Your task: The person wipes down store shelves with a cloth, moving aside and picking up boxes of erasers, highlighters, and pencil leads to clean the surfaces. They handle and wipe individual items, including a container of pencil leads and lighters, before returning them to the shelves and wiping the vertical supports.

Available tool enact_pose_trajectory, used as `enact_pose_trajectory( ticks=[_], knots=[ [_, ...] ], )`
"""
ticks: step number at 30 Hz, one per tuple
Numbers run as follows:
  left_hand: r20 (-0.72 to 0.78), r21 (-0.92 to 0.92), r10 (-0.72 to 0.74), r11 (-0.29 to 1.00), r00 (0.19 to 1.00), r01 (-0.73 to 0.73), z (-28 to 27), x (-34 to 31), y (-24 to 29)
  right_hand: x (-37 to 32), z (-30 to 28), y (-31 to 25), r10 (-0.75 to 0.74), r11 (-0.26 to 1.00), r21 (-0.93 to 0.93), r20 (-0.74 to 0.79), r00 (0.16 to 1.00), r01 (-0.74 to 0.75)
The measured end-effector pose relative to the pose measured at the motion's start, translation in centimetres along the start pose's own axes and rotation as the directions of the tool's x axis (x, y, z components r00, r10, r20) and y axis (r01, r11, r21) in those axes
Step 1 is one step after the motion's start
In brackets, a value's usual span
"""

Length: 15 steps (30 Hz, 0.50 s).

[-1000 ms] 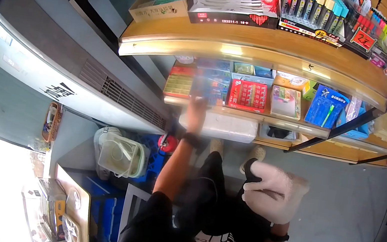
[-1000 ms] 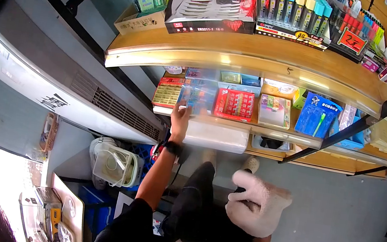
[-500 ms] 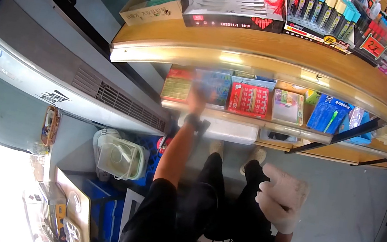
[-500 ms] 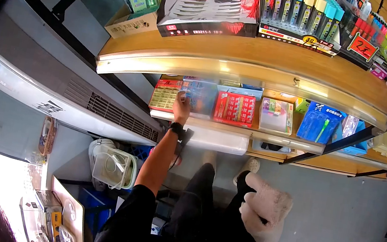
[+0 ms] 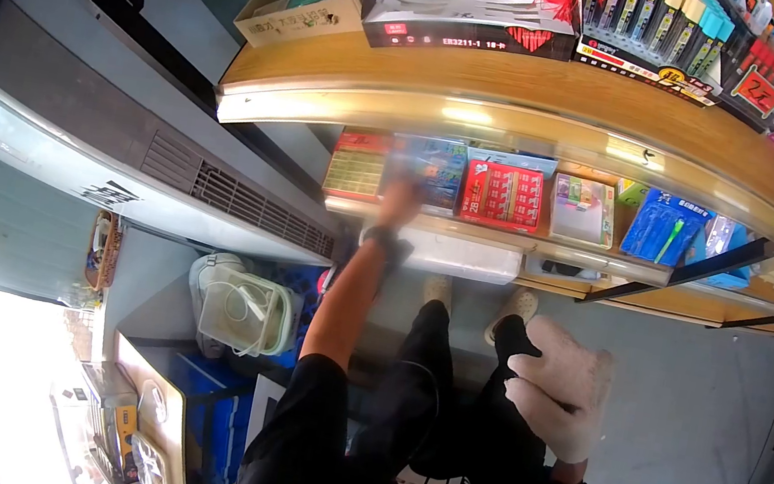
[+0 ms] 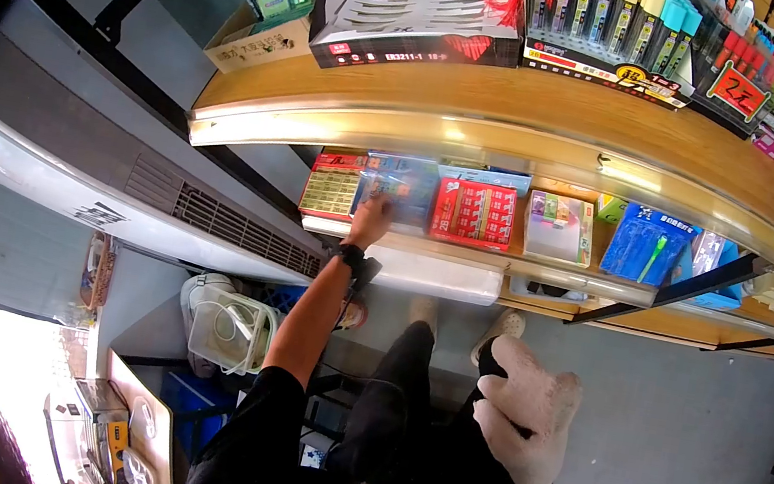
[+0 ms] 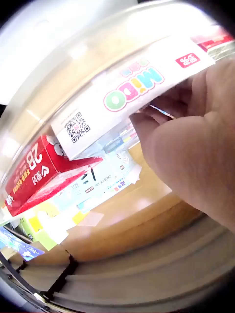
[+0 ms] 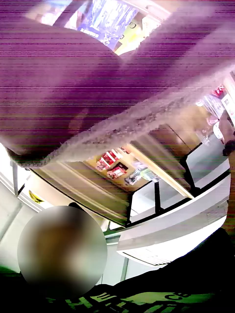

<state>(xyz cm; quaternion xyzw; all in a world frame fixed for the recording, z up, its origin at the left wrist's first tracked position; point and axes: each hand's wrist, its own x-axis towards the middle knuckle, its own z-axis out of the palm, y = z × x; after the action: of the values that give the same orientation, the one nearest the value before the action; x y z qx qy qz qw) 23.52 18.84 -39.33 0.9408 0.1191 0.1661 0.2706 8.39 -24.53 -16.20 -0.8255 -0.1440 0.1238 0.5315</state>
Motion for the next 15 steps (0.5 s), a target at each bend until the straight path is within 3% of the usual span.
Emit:
enact_pose_trajectory(
  ticks=[4, 10, 13, 15],
  knots=[
    [0.061, -0.024, -0.08, 0.996, 0.995, 0.082, -1.1, -0.1, 2.0, 0.1, 0.0, -0.2, -0.004, 1.0, 0.0, 0.004, 1.0, 0.004],
    [-0.003, -0.033, -0.092, 0.995, 0.996, 0.092, -1.0, -0.5, 2.2, 0.2, 0.0, -0.4, -0.013, 1.0, -0.003, 0.01, 1.0, 0.013],
    [0.102, 0.182, -0.073, 0.982, 0.992, 0.054, -0.4, 0.0, 1.7, 0.3, 0.1, -0.4, -0.014, 1.0, -0.005, 0.014, 1.0, 0.014],
    [0.114, 0.124, -0.192, 0.976, 0.975, 0.178, 0.5, 1.3, 1.2, 0.3, 0.1, -0.5, -0.015, 1.0, -0.005, 0.018, 1.0, 0.015]
  ],
)
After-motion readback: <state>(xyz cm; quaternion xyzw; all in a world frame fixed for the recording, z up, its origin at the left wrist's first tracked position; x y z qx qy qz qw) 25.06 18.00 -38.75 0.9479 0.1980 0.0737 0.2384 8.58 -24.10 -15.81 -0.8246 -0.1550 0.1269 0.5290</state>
